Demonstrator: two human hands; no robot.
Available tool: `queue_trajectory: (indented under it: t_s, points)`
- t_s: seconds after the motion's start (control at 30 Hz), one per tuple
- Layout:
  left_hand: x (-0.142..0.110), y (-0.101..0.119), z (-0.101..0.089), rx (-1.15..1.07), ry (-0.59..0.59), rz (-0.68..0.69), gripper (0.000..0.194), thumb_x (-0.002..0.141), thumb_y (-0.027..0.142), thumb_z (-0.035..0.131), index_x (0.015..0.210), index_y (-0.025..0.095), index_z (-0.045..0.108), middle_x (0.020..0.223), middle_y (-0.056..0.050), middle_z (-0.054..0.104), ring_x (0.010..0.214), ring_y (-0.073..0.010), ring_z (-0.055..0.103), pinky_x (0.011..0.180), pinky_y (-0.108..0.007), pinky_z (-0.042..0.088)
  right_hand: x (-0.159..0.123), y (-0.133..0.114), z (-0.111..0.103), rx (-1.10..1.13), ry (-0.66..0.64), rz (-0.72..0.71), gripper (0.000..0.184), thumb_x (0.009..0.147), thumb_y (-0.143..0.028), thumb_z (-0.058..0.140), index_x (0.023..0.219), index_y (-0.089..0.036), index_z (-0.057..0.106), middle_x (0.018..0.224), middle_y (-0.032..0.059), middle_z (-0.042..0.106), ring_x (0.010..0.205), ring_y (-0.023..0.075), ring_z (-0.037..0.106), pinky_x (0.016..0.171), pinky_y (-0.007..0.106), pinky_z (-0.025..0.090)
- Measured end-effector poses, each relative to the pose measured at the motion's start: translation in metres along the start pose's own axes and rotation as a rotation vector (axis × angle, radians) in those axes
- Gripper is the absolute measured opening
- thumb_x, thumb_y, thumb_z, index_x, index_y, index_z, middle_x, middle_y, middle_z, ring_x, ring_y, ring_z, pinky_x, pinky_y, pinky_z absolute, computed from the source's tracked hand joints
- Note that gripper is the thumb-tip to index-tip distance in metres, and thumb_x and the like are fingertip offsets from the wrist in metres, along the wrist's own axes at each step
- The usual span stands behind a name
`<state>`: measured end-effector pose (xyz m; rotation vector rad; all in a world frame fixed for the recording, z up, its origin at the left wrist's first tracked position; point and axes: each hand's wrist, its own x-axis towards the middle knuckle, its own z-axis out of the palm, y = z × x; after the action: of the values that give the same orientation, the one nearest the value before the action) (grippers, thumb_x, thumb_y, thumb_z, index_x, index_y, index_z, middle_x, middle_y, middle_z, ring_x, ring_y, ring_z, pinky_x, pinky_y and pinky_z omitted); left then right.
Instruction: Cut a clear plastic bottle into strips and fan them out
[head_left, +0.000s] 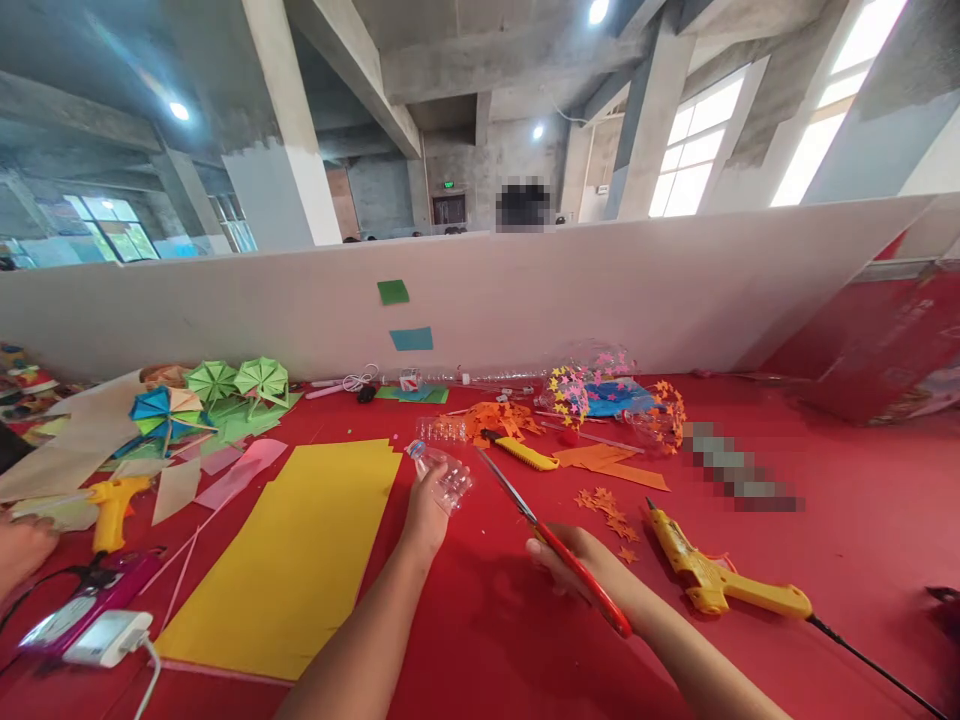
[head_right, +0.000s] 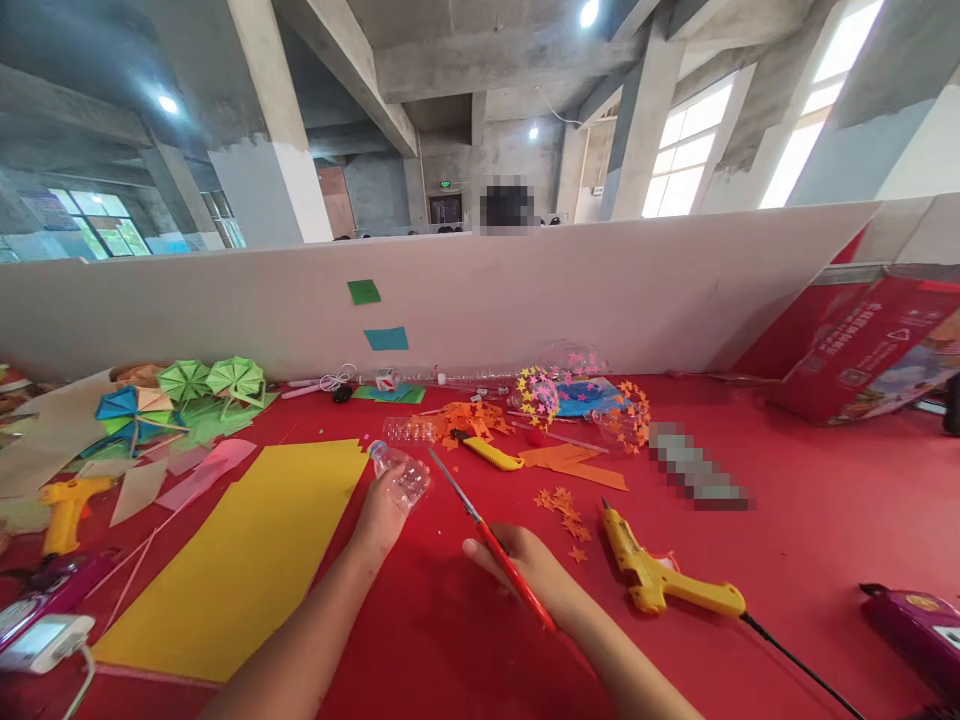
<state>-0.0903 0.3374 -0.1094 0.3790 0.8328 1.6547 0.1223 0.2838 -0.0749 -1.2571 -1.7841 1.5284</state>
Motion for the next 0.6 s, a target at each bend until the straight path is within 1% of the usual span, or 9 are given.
queue_trajectory:
  t_s: [0.07,0.1,0.17,0.2,0.3,0.43,0.53,0.6]
  points:
    - [0.0,0.001,-0.001,-0.009,-0.01,0.0,0.024,0.064,0.014,0.068,0.082,0.019,0.052,0.072,-0.001,0.065,0.069,-0.0155,0.067,0.071,-0.03,0.053,0.004,0.006,0.003,0.121,0.043,-0.019,0.054,0.073,-0.069,0.059,0.062,-0.021,0.036,0.044,-0.0099,0.034,0.04,0.0061,0.032,0.048,0.023,0.037]
    - [0.0,0.001,0.0,-0.014,-0.01,0.003,0.025,0.064,0.014,0.069,0.082,0.019,0.052,0.072,0.0,0.065,0.07,-0.0157,0.067,0.071,-0.03,0.053,0.005,0.008,0.003,0.153,0.051,-0.027,0.055,0.076,-0.073,0.051,0.062,-0.022,0.036,0.04,-0.0111,0.031,0.037,0.0057,0.029,0.049,0.024,0.04]
    - [-0.002,0.001,0.001,-0.01,-0.025,0.008,0.025,0.063,0.014,0.069,0.081,0.019,0.052,0.072,-0.001,0.065,0.069,-0.0161,0.067,0.071,-0.031,0.052,0.005,0.012,0.003,0.194,0.035,-0.038,0.056,0.08,-0.075,0.039,0.069,-0.02,0.043,0.041,-0.0122,0.032,0.034,0.0056,0.03,0.053,0.027,0.045]
    - [-0.003,0.001,0.002,-0.009,-0.032,0.002,0.024,0.063,0.014,0.069,0.08,0.018,0.052,0.072,-0.001,0.064,0.068,-0.0161,0.066,0.071,-0.032,0.052,0.005,0.013,0.002,0.21,0.022,-0.043,0.056,0.081,-0.075,0.037,0.072,-0.02,0.043,0.042,-0.0124,0.033,0.032,0.0053,0.03,0.053,0.027,0.046]
    - [-0.005,-0.001,0.004,0.008,-0.056,-0.023,0.025,0.062,0.014,0.07,0.081,0.018,0.054,0.07,-0.001,0.065,0.067,-0.0166,0.066,0.07,-0.032,0.052,0.003,0.013,0.002,0.239,0.011,-0.065,0.054,0.082,-0.074,0.036,0.073,-0.021,0.042,0.044,-0.0131,0.033,0.032,0.0052,0.032,0.054,0.027,0.048]
    - [-0.005,-0.002,0.005,0.015,-0.062,-0.022,0.026,0.062,0.014,0.073,0.079,0.017,0.053,0.069,-0.002,0.065,0.065,-0.0163,0.066,0.067,-0.031,0.052,0.001,0.009,0.001,0.223,-0.016,-0.069,0.053,0.082,-0.073,0.035,0.074,-0.021,0.041,0.043,-0.0137,0.032,0.032,0.0051,0.031,0.054,0.027,0.049]
    - [-0.005,-0.002,0.006,0.016,-0.052,-0.017,0.025,0.062,0.014,0.073,0.078,0.017,0.054,0.071,-0.003,0.067,0.065,-0.016,0.066,0.068,-0.03,0.052,-0.004,0.006,-0.005,0.155,-0.068,-0.062,0.054,0.082,-0.074,0.036,0.073,-0.021,0.044,0.042,-0.0124,0.034,0.033,0.0059,0.032,0.051,0.026,0.047]
    - [-0.007,-0.002,0.007,0.011,-0.041,-0.013,0.023,0.064,0.013,0.072,0.079,0.017,0.055,0.071,-0.003,0.068,0.066,-0.0161,0.067,0.07,-0.03,0.052,-0.009,0.003,-0.01,0.079,-0.122,-0.046,0.055,0.08,-0.074,0.042,0.067,-0.02,0.046,0.041,-0.0102,0.036,0.034,0.0068,0.035,0.049,0.025,0.044]
